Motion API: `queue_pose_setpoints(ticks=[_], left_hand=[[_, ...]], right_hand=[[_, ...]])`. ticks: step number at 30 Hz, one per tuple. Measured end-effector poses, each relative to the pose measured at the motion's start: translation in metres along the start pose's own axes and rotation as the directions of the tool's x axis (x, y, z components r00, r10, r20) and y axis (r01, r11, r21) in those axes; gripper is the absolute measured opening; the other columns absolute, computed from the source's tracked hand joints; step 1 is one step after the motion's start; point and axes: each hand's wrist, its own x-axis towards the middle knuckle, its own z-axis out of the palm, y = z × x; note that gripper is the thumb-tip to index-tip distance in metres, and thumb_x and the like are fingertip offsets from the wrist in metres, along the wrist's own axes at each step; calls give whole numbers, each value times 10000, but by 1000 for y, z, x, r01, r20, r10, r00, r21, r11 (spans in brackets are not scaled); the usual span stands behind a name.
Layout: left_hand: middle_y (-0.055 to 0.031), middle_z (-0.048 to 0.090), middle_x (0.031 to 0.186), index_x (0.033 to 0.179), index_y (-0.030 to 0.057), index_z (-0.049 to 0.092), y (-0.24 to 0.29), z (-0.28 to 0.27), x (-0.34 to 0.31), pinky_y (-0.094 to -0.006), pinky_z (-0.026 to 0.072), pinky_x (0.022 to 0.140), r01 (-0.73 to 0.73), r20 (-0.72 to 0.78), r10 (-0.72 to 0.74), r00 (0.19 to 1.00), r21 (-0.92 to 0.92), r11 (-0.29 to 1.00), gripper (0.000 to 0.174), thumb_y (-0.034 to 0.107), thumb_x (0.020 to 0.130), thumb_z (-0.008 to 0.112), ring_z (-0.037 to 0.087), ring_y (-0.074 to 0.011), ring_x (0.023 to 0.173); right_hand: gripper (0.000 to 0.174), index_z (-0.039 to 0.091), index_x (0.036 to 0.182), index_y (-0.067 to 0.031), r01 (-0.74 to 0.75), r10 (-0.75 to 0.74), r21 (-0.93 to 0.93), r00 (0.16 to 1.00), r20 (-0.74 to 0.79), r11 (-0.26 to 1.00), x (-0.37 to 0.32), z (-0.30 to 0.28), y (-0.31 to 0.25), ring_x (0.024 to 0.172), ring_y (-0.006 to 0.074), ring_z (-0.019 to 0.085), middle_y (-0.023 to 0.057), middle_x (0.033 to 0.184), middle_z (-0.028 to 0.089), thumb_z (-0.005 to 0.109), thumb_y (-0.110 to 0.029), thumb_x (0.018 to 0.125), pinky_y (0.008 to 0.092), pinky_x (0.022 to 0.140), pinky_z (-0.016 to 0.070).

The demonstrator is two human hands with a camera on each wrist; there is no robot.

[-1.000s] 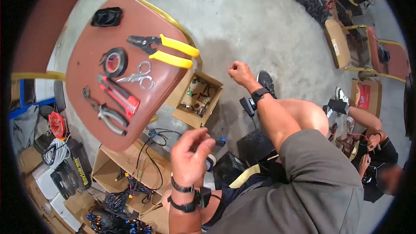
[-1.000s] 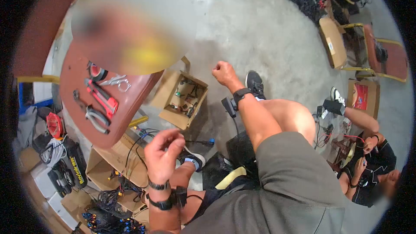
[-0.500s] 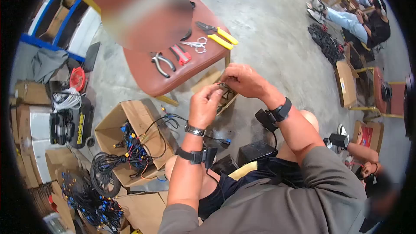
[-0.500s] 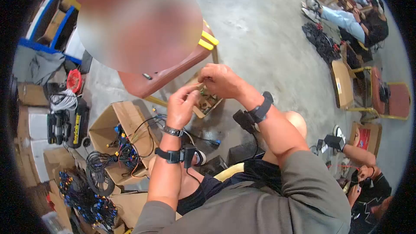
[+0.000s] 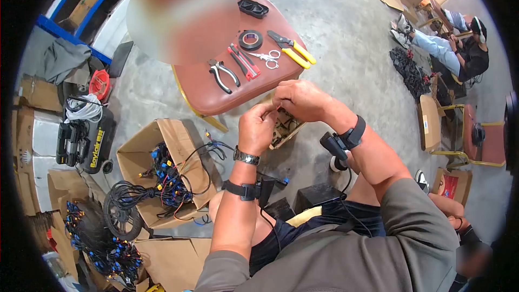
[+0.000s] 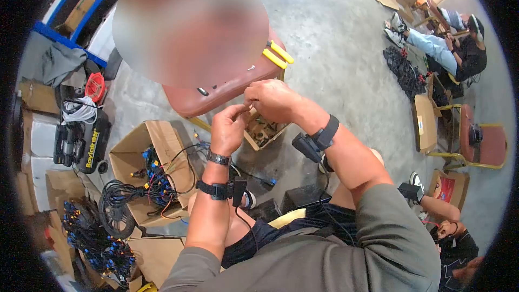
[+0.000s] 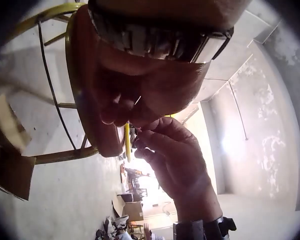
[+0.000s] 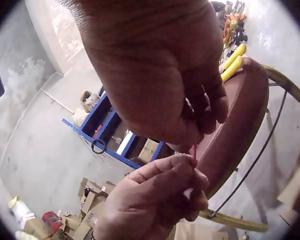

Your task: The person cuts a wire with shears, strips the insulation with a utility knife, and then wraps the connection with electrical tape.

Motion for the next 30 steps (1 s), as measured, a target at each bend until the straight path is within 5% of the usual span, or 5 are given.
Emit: queue_pose_setpoints(ticks=[8, 11, 14, 24, 30], left_hand=[[-35, 675, 793, 1010, -42, 694, -17, -11, 12, -267, 500, 638, 95, 28, -92, 995, -116, 989, 157, 66, 912, 636, 609, -85, 706], [-25, 663, 776, 976, -34, 692, -7, -18, 13, -252, 486, 621, 153, 24, -152, 988, -252, 956, 140, 74, 905, 639, 594, -74, 688], [-22, 664, 781, 974, -25, 691, -28, -15, 17, -238, 478, 611, 47, -59, -62, 996, -241, 970, 140, 83, 892, 657, 594, -75, 671], [-22, 660, 783, 974, -17, 679, -20, -23, 23, -234, 467, 549, 173, -24, -216, 976, -517, 838, 121, 61, 884, 660, 605, -87, 628], [-46, 665, 820, 1005, -14, 650, -16, -22, 26, -246, 473, 541, 275, 35, -304, 952, -536, 798, 131, 52, 892, 638, 618, -112, 626]], right_hand=[[135, 686, 954, -53, -86, 89, 90, 995, -34, 992, 33, -2, 7, 933, 328, 653, 134, 950, 675, 594, -75, 857, 429, 820, 522], [125, 667, 945, -57, -97, 53, -128, 948, -315, 987, 53, -5, 38, 946, 375, 650, 163, 925, 660, 600, -111, 853, 470, 818, 513], [239, 659, 1091, -65, -239, 164, -246, 943, -289, 939, 71, -8, 40, 1056, 351, 614, 150, 1079, 652, 606, -95, 860, 453, 893, 494], [251, 685, 1026, -36, -279, 269, -381, 960, -82, 881, 90, -7, 42, 906, 379, 669, 224, 931, 689, 598, -80, 795, 488, 797, 519], [223, 684, 993, -23, -247, 138, -340, 939, -315, 908, 68, -1, 51, 786, 377, 673, 211, 880, 687, 568, -101, 819, 444, 741, 545]])
